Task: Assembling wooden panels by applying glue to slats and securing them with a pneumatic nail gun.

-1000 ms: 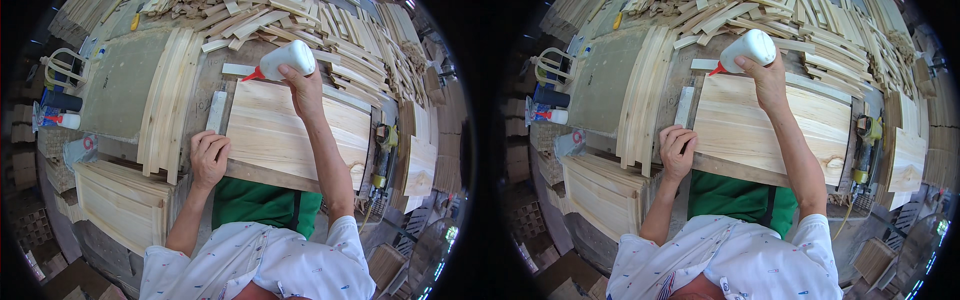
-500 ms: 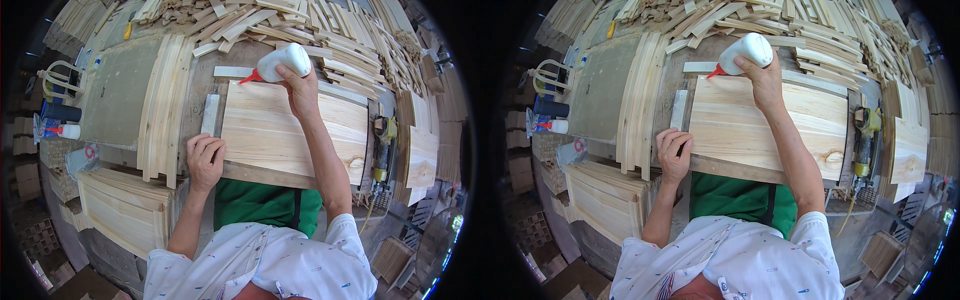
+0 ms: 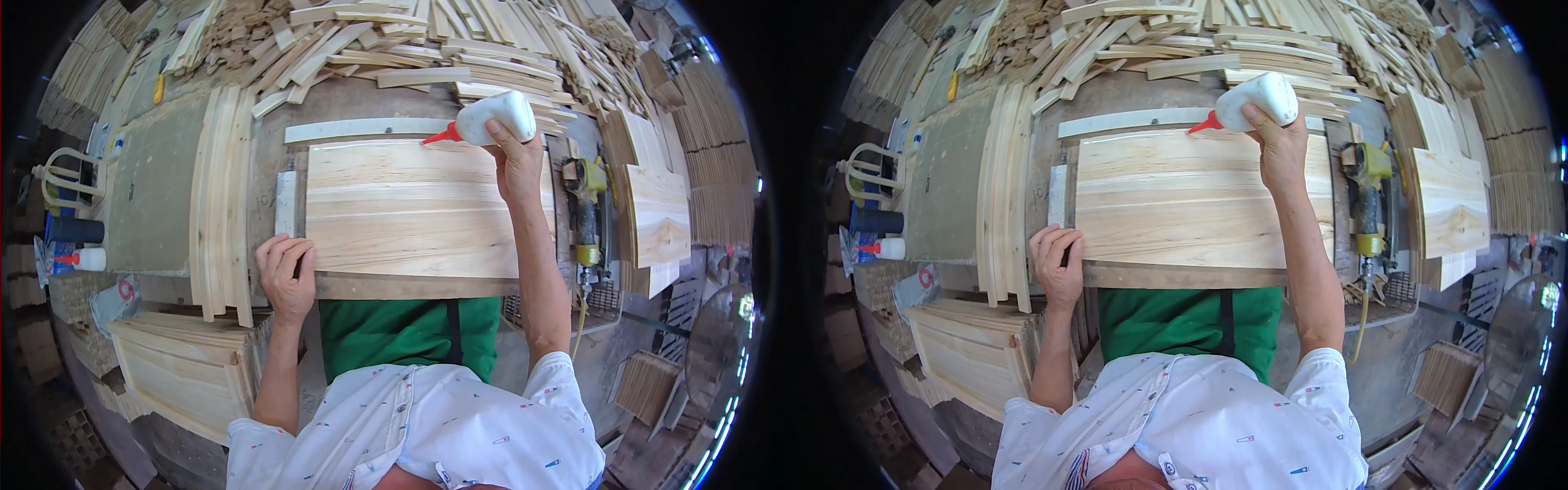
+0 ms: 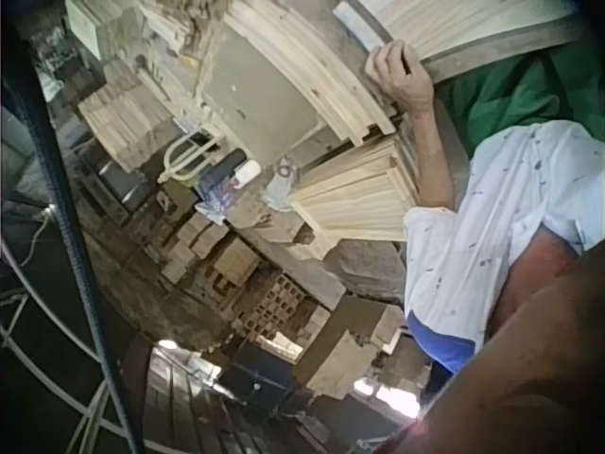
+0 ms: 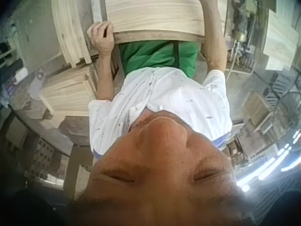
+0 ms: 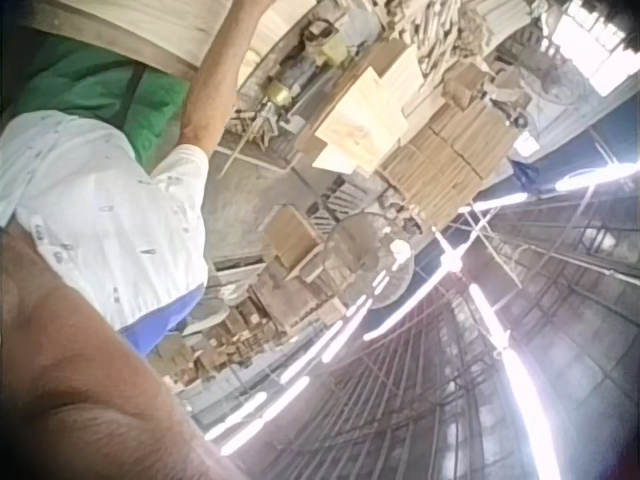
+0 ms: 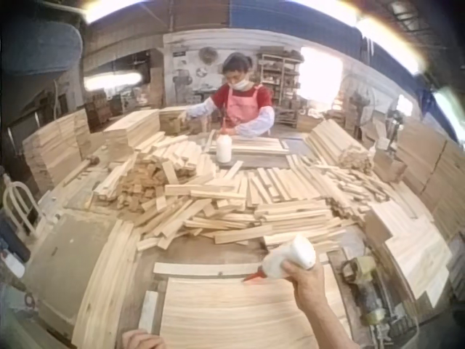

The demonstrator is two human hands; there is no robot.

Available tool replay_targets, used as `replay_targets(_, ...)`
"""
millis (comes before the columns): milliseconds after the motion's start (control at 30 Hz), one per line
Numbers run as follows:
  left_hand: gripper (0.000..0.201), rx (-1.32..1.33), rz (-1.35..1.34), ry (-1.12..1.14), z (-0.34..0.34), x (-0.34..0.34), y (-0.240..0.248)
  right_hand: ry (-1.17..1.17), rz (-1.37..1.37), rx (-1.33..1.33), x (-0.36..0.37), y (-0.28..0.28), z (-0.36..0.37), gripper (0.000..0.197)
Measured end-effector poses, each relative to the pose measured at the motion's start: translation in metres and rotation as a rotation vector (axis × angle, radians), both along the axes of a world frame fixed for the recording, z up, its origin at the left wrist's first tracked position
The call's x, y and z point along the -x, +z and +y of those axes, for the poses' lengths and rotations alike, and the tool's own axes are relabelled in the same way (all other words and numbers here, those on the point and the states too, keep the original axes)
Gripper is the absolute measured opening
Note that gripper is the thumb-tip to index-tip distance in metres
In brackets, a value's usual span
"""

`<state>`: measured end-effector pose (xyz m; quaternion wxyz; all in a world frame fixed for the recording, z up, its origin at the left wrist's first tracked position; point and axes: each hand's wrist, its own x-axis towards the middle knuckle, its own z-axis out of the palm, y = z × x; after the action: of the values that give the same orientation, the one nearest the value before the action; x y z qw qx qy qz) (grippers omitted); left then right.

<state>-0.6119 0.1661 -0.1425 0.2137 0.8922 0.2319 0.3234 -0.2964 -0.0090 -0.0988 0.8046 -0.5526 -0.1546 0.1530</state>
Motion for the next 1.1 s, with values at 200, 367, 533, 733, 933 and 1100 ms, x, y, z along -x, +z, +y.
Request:
replay_targets(200, 0.012, -0.012, 0.009, -0.004, -0.002, 0.0, -0.001, -0.151, -0.064, 0.014, -0.031, 0.001, -0.063, 0.051)
replay_targets(367, 0.012, -0.015, 0.019, -0.011, -0.004, -0.001, -0.001, -0.301, -0.105, 0.062, -0.047, 0.006, -0.106, 0.05)
replay_targets(533, 0.011, -0.038, 0.042, -0.001, -0.005, -0.001, -0.002, -0.476, -0.184, 0.155, -0.055, 0.01, -0.128, 0.049)
replay_targets(733, 0.011, -0.057, 0.054, -0.001, -0.003, 0.0, -0.004, -0.603, -0.295, 0.246, -0.062, 0.014, -0.135, 0.05)
replay_targets(933, 0.01, -0.065, 0.063, 0.001, -0.005, 0.0, -0.003, -0.64, -0.343, 0.347, -0.057, 0.017, -0.138, 0.05)
replay_targets(1100, 0.009, -0.054, 0.06, -0.002, -0.006, 0.001, -0.003, -0.668, -0.353, 0.39, -0.043, 0.019, -0.151, 0.051)
